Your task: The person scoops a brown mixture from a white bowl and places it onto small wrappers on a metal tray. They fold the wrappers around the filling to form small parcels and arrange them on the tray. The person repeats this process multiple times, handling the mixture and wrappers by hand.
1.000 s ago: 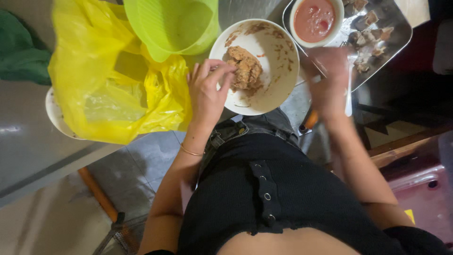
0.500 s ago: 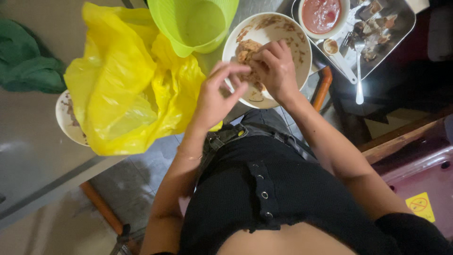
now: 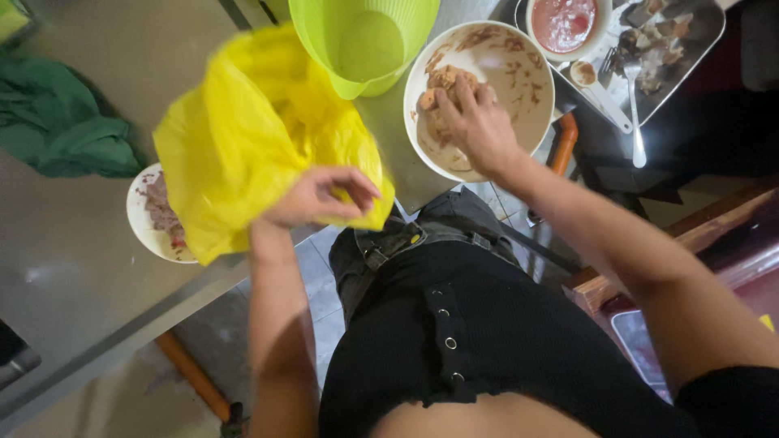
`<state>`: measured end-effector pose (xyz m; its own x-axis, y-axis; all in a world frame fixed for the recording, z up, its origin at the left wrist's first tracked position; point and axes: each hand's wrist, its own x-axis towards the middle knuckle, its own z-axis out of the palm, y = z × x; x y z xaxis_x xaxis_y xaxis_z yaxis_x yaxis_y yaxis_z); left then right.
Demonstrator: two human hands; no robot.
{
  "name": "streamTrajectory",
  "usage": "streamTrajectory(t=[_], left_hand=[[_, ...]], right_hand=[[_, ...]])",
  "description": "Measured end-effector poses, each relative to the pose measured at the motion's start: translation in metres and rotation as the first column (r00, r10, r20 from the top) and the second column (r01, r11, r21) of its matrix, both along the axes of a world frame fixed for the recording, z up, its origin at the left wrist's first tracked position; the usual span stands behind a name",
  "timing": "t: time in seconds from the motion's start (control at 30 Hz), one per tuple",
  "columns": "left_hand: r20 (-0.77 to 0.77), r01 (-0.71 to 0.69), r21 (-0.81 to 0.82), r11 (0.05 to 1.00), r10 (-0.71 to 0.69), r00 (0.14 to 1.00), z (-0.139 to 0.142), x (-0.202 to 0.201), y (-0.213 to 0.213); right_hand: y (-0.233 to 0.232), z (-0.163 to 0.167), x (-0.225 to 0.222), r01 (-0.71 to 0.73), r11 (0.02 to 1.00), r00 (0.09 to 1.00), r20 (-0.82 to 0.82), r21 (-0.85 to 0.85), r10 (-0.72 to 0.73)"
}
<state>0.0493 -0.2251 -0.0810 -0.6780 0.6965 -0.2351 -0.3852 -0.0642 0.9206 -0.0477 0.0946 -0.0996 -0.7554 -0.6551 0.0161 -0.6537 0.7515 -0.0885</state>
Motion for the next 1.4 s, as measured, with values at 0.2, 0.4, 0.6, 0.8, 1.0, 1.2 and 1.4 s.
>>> streamTrajectory(t=[0.2, 0.4, 0.6, 0.8, 1.0, 1.2, 1.4], left_hand=[[-0.060, 0.048, 0.242, 0.969, -0.035, 0.998, 0.025, -0.078, -0.052], [-0.244, 0.209, 0.189, 0.959, -0.160, 0.956, 0.082, -0.090, -0.037], [-0.239, 0.129, 0.119, 0.985, -0.097, 0.966, 0.080, -0.062, 0.037], [0.029, -0.068, 0.118, 0.991, 0.065, 0.997, 0.047, -0.029, 0.061], [0.207, -0.108, 0.229, 0.967, 0.060, 0.976, 0.025, 0.021, 0.031], [0.019, -0.081, -0.056, 0.995, 0.082, 0.996, 0.008, 0.000, 0.025], [-0.212, -0.083, -0.264, 0.961, 0.027, 0.977, 0.046, -0.071, -0.013]], right_hand=[[0.011, 0.016, -0.056, 0.094, 0.987, 0.978, 0.173, 0.133, -0.117], [0.042, 0.042, -0.073, 0.278, 0.917, 0.775, 0.631, -0.287, -0.038], [0.017, 0.048, -0.042, -0.006, 1.000, 0.987, 0.158, 0.014, 0.003], [-0.021, 0.007, -0.023, 0.097, 0.976, 0.994, 0.031, 0.193, -0.105], [0.008, -0.001, -0.066, 0.130, 0.985, 0.953, 0.288, -0.110, -0.094], [0.041, 0.023, -0.081, 0.529, 0.740, 0.655, 0.755, -0.416, -0.043], [0.068, 0.053, -0.053, 0.097, 0.951, 0.750, 0.650, -0.294, 0.124]])
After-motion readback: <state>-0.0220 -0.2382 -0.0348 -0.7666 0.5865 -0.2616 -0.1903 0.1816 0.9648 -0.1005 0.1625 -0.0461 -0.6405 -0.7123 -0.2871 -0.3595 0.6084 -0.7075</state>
